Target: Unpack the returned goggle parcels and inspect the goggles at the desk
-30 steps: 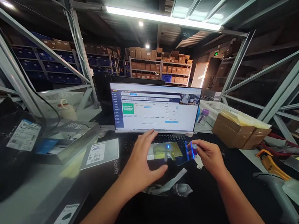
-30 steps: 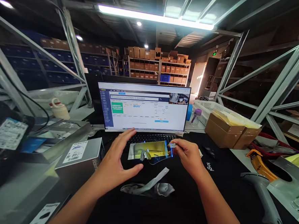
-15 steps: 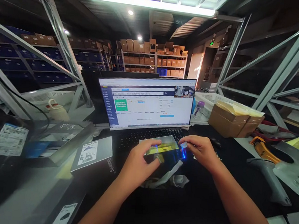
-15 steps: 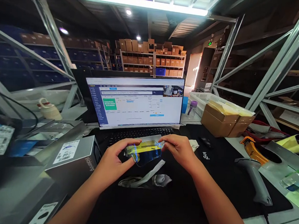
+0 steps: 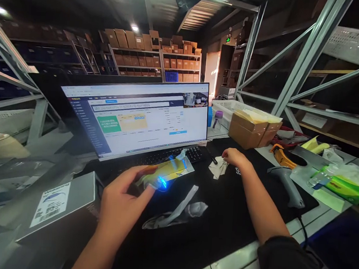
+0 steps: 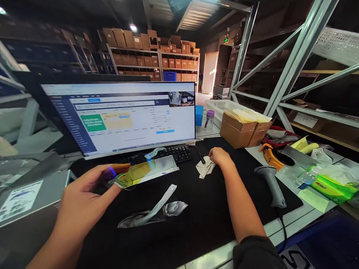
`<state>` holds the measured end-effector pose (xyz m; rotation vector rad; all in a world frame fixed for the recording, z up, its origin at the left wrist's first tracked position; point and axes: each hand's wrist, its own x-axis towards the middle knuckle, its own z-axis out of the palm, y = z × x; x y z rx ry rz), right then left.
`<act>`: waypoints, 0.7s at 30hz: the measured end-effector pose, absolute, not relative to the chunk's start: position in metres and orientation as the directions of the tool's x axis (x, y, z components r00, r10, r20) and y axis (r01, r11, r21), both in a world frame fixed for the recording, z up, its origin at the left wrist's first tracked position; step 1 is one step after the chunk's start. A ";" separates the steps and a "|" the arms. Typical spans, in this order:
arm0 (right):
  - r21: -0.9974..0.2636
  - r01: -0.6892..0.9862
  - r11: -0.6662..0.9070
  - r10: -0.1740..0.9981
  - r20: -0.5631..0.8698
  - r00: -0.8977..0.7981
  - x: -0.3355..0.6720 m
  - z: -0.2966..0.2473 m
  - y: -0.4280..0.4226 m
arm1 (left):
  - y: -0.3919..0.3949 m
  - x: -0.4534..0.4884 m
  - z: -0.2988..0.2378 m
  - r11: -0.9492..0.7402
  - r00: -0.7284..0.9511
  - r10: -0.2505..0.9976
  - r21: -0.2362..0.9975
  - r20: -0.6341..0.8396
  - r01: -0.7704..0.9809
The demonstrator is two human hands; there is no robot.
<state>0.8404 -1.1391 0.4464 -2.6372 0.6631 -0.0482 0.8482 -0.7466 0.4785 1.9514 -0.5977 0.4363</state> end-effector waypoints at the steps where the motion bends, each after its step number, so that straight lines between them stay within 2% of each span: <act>1: -0.374 -0.503 -0.779 -0.507 -0.097 0.857 0.846 0.438 -1.143 | -0.747 0.847 0.479 -0.386 0.812 -0.202 0.718 0.547 -0.579; 5: -0.299 -0.690 -0.659 -0.678 -0.160 0.717 0.862 0.412 -1.156 | -0.743 0.847 0.481 -0.421 0.808 -0.190 0.698 0.557 -0.580; 9: -0.353 -0.733 -0.582 -0.713 -0.211 0.668 0.867 0.395 -1.167 | -0.741 0.852 0.479 -0.404 0.815 -0.212 0.711 0.539 -0.576; 13: -0.521 -0.650 -0.553 -0.679 -0.172 0.714 0.866 0.396 -1.176 | -0.741 0.856 0.478 -0.401 0.810 -0.220 0.707 0.544 -0.583; 21: -0.834 -0.325 -0.447 -0.684 0.084 0.725 0.852 0.433 -1.191 | -0.743 0.854 0.481 -0.333 0.790 -0.204 0.718 0.578 -0.611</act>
